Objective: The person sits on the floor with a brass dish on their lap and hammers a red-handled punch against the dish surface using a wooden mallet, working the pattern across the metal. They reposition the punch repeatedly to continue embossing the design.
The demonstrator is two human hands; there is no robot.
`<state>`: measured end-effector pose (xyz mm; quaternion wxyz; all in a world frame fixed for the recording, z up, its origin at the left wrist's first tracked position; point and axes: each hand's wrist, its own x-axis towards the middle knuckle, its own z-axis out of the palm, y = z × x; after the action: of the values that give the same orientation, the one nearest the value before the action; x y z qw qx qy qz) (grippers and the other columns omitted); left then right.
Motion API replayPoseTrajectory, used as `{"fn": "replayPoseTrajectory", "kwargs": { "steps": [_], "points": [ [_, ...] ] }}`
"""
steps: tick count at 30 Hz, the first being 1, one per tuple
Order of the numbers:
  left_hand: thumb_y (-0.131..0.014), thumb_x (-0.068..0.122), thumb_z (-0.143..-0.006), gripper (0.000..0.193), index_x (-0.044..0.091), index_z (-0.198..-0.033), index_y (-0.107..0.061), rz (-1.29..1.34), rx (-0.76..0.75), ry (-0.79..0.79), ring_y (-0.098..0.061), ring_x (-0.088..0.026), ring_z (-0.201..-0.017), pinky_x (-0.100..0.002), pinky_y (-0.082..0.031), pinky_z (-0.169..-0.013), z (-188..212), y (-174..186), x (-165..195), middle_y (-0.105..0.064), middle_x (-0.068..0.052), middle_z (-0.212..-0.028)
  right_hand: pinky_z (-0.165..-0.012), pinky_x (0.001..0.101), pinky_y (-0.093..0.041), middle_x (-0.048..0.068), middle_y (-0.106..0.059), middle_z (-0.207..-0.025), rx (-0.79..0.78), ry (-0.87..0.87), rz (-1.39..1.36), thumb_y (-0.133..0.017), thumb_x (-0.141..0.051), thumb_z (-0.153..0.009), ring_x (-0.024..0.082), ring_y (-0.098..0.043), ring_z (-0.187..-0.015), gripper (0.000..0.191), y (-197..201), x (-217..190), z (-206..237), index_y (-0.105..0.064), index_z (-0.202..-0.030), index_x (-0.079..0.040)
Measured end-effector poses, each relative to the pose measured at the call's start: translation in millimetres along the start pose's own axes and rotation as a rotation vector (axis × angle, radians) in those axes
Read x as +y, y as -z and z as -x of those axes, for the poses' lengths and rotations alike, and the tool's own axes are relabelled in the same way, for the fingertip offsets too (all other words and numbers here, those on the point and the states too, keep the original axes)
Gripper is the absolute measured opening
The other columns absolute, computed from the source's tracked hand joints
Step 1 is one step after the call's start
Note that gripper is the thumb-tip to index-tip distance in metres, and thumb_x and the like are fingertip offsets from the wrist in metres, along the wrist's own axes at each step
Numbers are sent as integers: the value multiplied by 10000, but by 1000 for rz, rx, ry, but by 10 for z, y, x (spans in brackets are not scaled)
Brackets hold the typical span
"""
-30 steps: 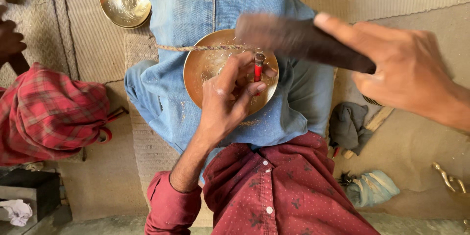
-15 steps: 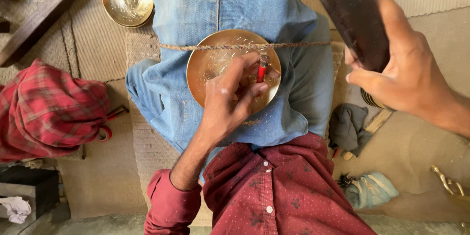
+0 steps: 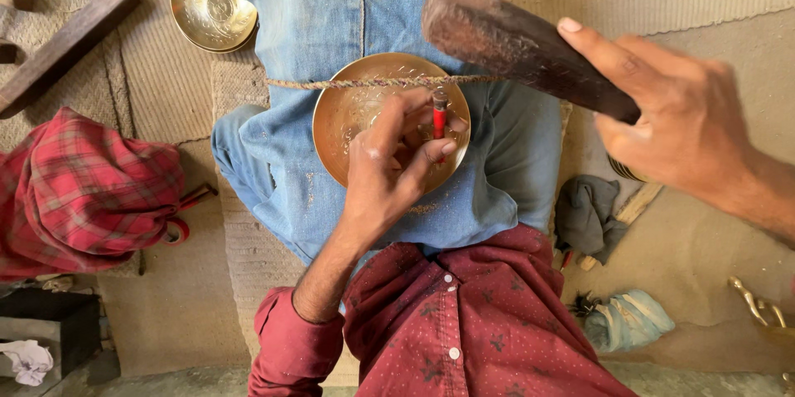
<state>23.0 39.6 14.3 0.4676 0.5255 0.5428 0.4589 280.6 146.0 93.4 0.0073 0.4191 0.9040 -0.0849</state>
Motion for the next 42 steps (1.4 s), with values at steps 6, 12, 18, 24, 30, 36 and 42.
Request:
{"fn": "replayPoseTrajectory", "kwargs": {
  "steps": [6, 12, 18, 24, 30, 36, 42],
  "points": [
    [-711, -20, -974, 441, 15, -1369, -518, 11, -53, -26, -754, -143, -1099, -278, -618, -847, 17, 28, 12, -789, -76, -1168, -751, 329, -558, 71, -641, -1046, 228, -56, -713, -762, -42, -898, 203, -652, -828, 759, 35, 112, 124, -363, -1538, -126],
    [-714, -15, -980, 429, 25, -1363, -526, 27, -51, -44, -759, -149, -1087, -275, -616, -839, 9, 32, -4, -788, -84, -1156, -635, 364, -554, 25, -696, -882, -136, 32, 158, -793, 2, -694, 213, -681, -718, 907, 60, 43, 76, -503, -1516, -249],
    [-723, 7, -984, 405, 33, -1333, -520, 32, -30, 6, -773, -130, -1000, -259, -622, -773, 2, 3, -50, -798, -72, -1132, -680, 390, -582, 67, -704, -914, -196, 40, 79, -781, -34, -690, 251, -696, -741, 949, 148, -5, -34, -461, -1535, -323],
    [-707, -28, -995, 429, 20, -1366, -496, 46, -23, -54, -755, -151, -1072, -279, -621, -842, 22, -1, -58, -787, -89, -1154, -761, 434, -582, 170, -709, -1252, 35, 177, -228, -692, 43, -676, 364, -704, -906, 944, 153, 26, -19, -439, -1549, -212],
    [-718, -6, -980, 432, 32, -1353, -504, -18, -12, -34, -784, -140, -1033, -263, -620, -788, 17, 7, -32, -796, -77, -1144, -714, 417, -587, 125, -756, -1110, -88, 89, -102, -744, 15, -669, 335, -715, -794, 958, 153, 41, -3, -480, -1549, -255],
    [-714, -7, -969, 426, 34, -1344, -516, -16, -28, -15, -791, -148, -989, -256, -612, -740, 9, 13, 5, -797, -70, -1144, -675, 421, -579, 112, -751, -1042, -138, 60, -42, -779, -35, -648, 321, -703, -743, 999, 125, 80, 2, -465, -1564, -277],
    [-711, -25, -985, 393, 37, -1330, -533, 8, -40, -39, -788, -157, -1028, -265, -633, -767, 9, 15, 7, -794, -74, -1159, -699, 409, -597, 100, -753, -1037, -226, -7, -38, -761, 8, -682, 316, -712, -743, 949, 101, 63, 1, -441, -1517, -309]
  ]
}}
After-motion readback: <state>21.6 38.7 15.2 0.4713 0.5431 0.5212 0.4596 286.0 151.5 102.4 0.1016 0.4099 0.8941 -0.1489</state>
